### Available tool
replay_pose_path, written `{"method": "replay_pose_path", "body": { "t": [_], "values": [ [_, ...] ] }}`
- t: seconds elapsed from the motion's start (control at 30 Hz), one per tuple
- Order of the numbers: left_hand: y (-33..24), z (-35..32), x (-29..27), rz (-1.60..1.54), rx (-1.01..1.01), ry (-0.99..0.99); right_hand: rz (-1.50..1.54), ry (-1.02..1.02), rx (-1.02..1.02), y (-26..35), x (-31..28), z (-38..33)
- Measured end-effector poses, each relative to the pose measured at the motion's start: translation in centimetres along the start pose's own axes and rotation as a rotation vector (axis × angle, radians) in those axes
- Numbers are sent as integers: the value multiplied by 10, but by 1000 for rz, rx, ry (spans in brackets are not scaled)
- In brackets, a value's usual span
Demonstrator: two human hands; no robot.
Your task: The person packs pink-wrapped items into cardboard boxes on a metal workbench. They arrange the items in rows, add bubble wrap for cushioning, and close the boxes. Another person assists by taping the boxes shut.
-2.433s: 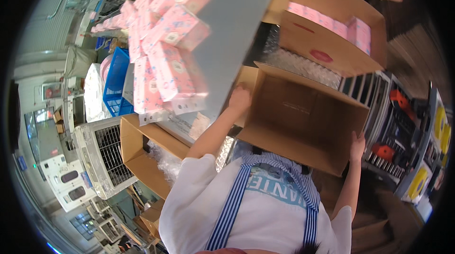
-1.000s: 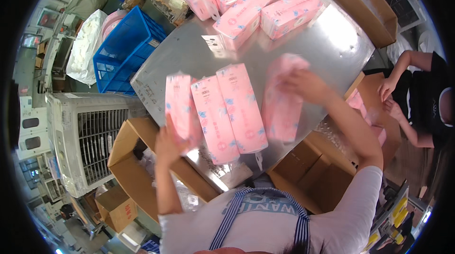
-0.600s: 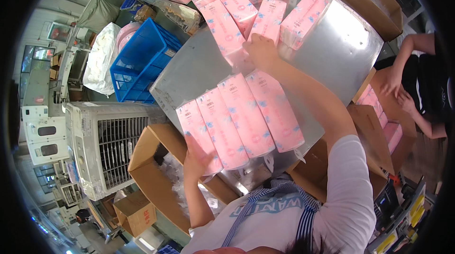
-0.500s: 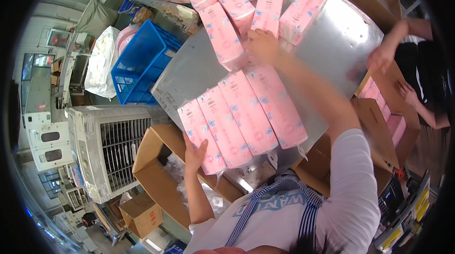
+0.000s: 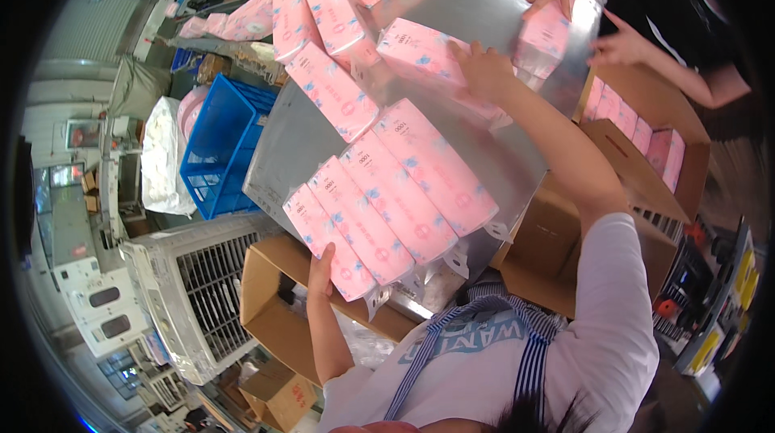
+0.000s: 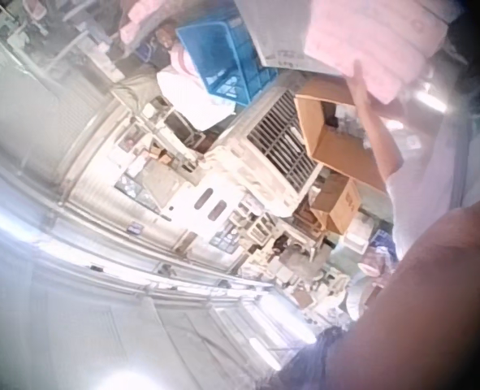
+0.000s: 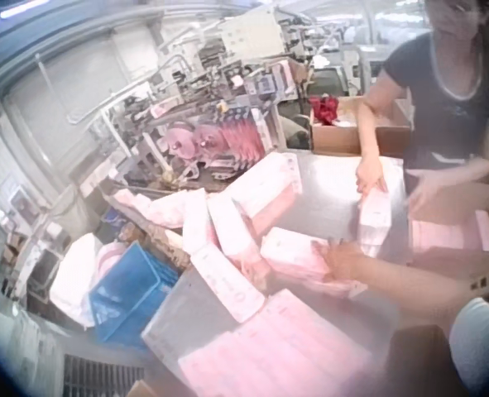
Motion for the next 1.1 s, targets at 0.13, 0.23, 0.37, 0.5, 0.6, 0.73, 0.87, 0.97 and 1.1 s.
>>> {"method": "replay_pose_path", "body": {
  "t": [0.13,0.23,0.37,0.5,0.6,0.73,0.87,0.97,1.1],
  "values": [
    [8,3,-10,-76,-14,1,113,167,-32,-5,21,-36],
    [16,7,-19,-128,-61,52,684,323,-252,-6,34,-72],
    [34,24,-22,-178,-136,199,1426,808,112,-23,114,-90],
    [36,-1,-1,-282,-136,289,1637,881,142,-23,93,-128],
    [24,-18,17,-212,-225,243,1713,855,129,-24,37,-189],
    [0,-77,70,-319,-442,255,1534,884,54,-62,-12,-248],
    [29,-91,134,-222,-682,383,1451,835,263,-138,19,-338],
    [67,-89,202,-111,-888,490,1846,817,538,-185,30,-423],
    [125,-79,298,98,-1086,600,2066,754,880,-240,77,-540]
  ]
}}
Point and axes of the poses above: each hand's wrist, its own z-axis towards the middle knuckle, its own x-axis out of the palm, y = z × x, the point moved 4 cm from there along z, towards the middle knuckle, and after that the axes turned 14 degrees about -z, right-handed, at the moved point
